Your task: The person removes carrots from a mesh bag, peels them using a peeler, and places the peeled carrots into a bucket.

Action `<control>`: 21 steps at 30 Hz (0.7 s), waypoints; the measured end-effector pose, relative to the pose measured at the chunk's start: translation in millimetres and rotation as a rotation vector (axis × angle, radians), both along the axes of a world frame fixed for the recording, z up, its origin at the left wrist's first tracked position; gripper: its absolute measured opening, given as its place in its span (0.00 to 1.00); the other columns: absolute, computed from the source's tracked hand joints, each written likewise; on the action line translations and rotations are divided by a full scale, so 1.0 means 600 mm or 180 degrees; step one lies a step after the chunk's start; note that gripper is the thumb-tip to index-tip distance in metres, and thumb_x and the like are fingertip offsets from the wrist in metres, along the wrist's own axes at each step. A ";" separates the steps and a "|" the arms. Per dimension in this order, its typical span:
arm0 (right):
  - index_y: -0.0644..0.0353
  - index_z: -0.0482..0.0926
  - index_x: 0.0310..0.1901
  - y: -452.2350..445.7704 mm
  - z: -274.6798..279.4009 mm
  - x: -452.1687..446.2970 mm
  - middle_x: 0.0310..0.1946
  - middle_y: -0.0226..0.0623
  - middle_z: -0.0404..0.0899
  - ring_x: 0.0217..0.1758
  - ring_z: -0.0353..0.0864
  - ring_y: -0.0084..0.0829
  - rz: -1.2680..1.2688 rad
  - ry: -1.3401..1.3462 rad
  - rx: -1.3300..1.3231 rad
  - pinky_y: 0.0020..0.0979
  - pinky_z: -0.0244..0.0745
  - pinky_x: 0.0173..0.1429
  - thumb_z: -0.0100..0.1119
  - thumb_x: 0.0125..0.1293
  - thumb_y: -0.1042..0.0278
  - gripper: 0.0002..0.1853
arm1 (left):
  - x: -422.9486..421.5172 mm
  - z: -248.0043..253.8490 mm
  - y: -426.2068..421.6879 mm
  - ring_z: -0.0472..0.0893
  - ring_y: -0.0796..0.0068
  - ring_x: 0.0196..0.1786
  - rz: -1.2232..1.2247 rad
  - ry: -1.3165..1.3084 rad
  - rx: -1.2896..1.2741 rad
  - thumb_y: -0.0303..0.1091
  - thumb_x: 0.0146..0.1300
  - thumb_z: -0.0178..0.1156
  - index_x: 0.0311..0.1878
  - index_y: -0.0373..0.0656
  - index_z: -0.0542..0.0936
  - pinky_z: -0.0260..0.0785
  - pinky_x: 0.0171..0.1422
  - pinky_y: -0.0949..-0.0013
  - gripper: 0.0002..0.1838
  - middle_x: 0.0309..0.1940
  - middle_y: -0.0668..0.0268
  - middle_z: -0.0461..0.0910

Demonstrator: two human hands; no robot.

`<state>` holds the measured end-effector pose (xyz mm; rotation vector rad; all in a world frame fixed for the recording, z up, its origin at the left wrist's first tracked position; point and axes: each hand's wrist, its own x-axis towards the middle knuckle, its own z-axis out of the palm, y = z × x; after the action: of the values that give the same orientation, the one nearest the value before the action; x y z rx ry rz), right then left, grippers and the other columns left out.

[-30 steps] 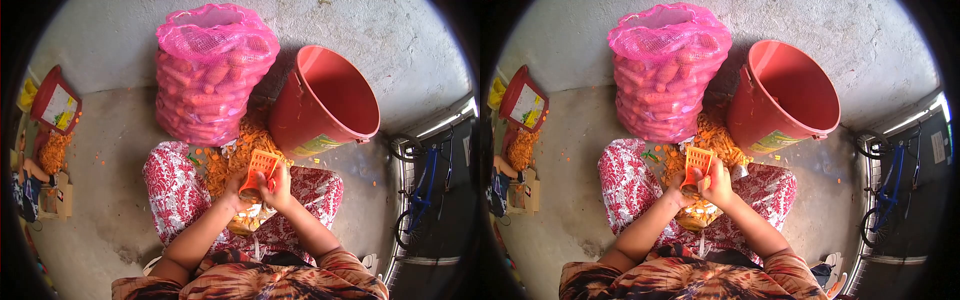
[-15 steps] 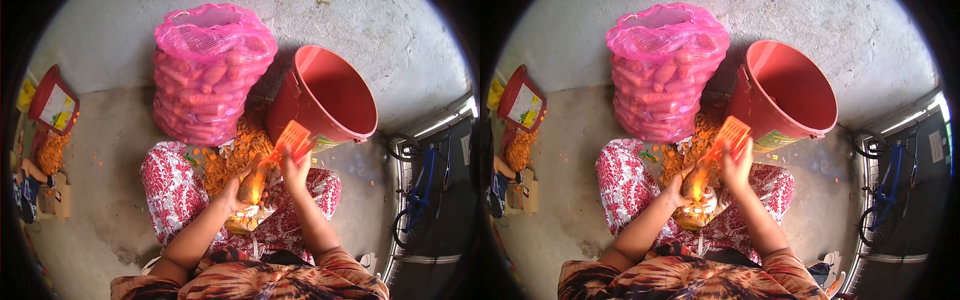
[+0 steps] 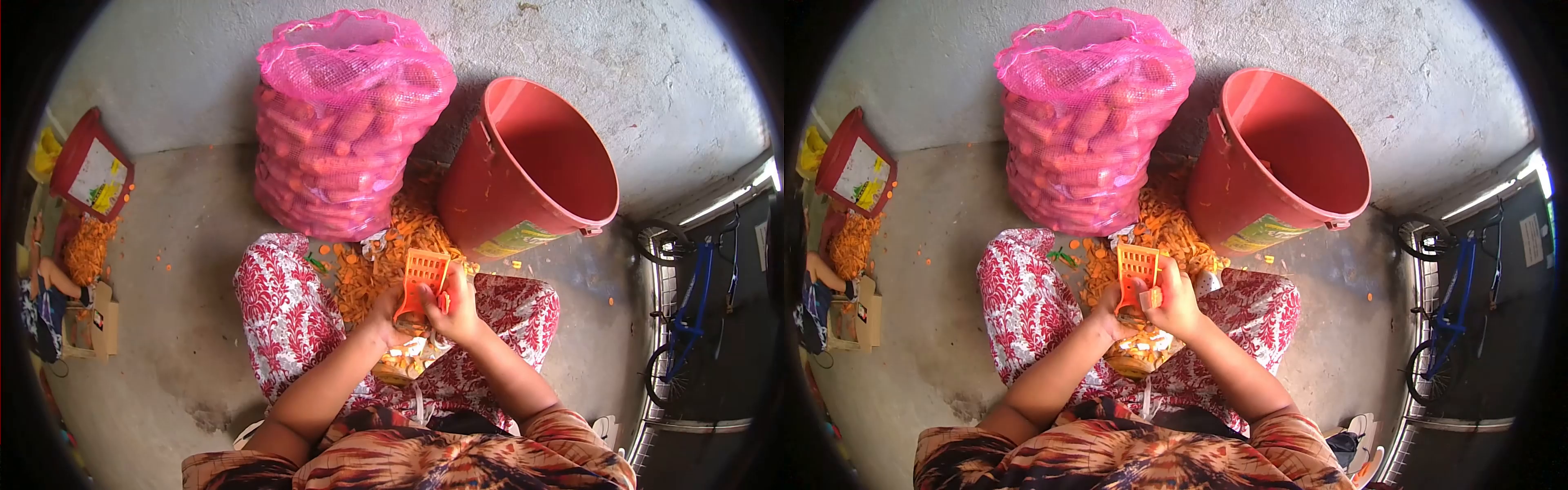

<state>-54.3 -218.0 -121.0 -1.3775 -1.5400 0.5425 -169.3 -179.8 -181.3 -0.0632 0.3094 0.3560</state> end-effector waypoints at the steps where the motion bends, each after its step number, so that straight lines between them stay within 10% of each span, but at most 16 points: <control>1: 0.65 0.62 0.42 -0.001 0.001 0.001 0.26 0.40 0.77 0.27 0.78 0.29 0.0027 -0.0011 -0.0038 0.27 0.72 0.32 0.56 0.53 0.73 0.17 | 0.001 0.001 -0.002 0.78 0.65 0.29 0.0002 0.0056 -0.0097 0.45 0.60 0.40 0.40 0.41 0.74 0.72 0.27 0.60 0.18 0.31 0.60 0.78; 9: 0.66 0.62 0.43 -0.002 -0.008 0.009 0.27 0.42 0.76 0.29 0.79 0.30 0.0021 -0.0541 0.0135 0.28 0.72 0.33 0.54 0.54 0.74 0.17 | 0.008 0.002 -0.010 0.78 0.65 0.27 -0.0077 0.0731 0.0062 0.49 0.60 0.41 0.42 0.40 0.72 0.72 0.25 0.62 0.21 0.30 0.61 0.77; 13: 0.62 0.62 0.43 0.053 -0.023 0.076 0.23 0.38 0.71 0.24 0.73 0.26 -0.1760 -0.0676 0.0257 0.29 0.70 0.28 0.52 0.55 0.75 0.14 | 0.010 -0.024 -0.033 0.77 0.63 0.28 -0.0642 0.0230 0.0201 0.55 0.60 0.40 0.45 0.40 0.70 0.72 0.28 0.60 0.26 0.31 0.59 0.76; 15: 0.63 0.62 0.43 0.071 -0.025 0.130 0.26 0.47 0.74 0.29 0.77 0.40 -0.2303 -0.0377 0.0199 0.32 0.71 0.32 0.55 0.54 0.71 0.17 | 0.008 -0.042 -0.029 0.77 0.61 0.31 -0.0666 0.0118 0.0211 0.56 0.60 0.41 0.44 0.40 0.69 0.72 0.31 0.58 0.26 0.33 0.58 0.75; 21: 0.64 0.63 0.41 0.039 -0.011 0.075 0.30 0.38 0.74 0.33 0.73 0.23 -0.1467 0.1236 0.0329 0.26 0.70 0.36 0.52 0.58 0.73 0.12 | 0.009 -0.009 -0.002 0.77 0.59 0.33 0.0100 0.0427 0.0351 0.52 0.60 0.43 0.43 0.44 0.71 0.71 0.33 0.52 0.21 0.31 0.60 0.75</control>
<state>-9.1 -194.9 -127.3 -1.3921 -0.8906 0.4046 -163.7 -180.9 -186.7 0.0645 0.4213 0.4087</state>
